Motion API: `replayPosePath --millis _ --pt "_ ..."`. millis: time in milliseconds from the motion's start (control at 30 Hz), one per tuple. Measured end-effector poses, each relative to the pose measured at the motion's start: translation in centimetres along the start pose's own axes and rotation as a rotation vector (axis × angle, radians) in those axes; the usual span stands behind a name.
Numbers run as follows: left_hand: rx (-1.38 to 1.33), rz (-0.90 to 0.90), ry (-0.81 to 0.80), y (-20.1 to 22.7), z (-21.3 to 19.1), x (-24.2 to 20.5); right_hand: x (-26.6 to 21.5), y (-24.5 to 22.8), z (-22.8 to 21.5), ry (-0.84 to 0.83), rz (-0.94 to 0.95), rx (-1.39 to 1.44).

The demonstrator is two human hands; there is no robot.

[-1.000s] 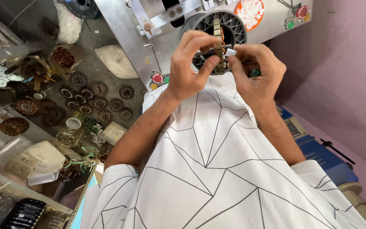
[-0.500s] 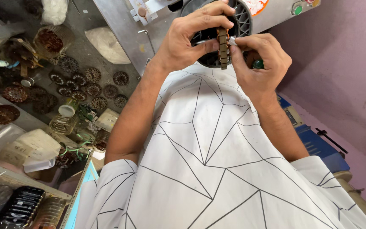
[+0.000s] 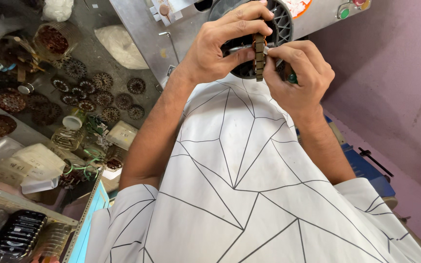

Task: The person assembles a cylindrical electrical component by inserting small white plastic spacers into slots on a copper-wound rotor using a green-handled screwdriver. They repeatedly rotate the rotor and insert spacers into each slot, then place the finished assembly onto a machine.

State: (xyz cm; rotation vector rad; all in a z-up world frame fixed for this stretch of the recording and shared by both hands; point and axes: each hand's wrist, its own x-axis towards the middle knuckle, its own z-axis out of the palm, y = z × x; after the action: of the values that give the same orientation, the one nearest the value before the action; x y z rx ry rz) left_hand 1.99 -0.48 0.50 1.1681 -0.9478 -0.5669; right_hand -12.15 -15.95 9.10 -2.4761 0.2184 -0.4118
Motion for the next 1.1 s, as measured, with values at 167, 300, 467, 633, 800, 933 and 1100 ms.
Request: replayPosePath --millis 167,300,467,633,800,933,1100 --pt "-0.033 -0.037 0.025 0.1 0.0 0.1 0.6 0.3 -0.7 -0.107 0.031 0.007" --pt "-0.013 -0.05 0.044 0.1 0.3 0.2 1.0 0.3 -1.0 -0.144 0.045 0.014" --pt "0.002 -0.042 0.054 0.2 0.1 0.4 2.1 -0.6 -1.2 -0.187 0.065 0.009" --pt "-0.016 -0.046 0.065 0.1 0.1 0.4 3.7 -0.9 -1.7 -0.271 0.153 -0.012" --pt "-0.011 -0.053 0.081 1.2 0.0 0.9 4.8 -2.1 -2.2 -0.263 0.21 0.053" --pt "-0.026 -0.088 0.081 2.6 0.3 1.0 3.8 -3.6 -1.9 -0.171 0.178 -0.005" --pt "-0.043 -0.094 0.081 3.0 0.4 1.0 4.2 -2.9 -1.9 -0.19 0.163 -0.028"
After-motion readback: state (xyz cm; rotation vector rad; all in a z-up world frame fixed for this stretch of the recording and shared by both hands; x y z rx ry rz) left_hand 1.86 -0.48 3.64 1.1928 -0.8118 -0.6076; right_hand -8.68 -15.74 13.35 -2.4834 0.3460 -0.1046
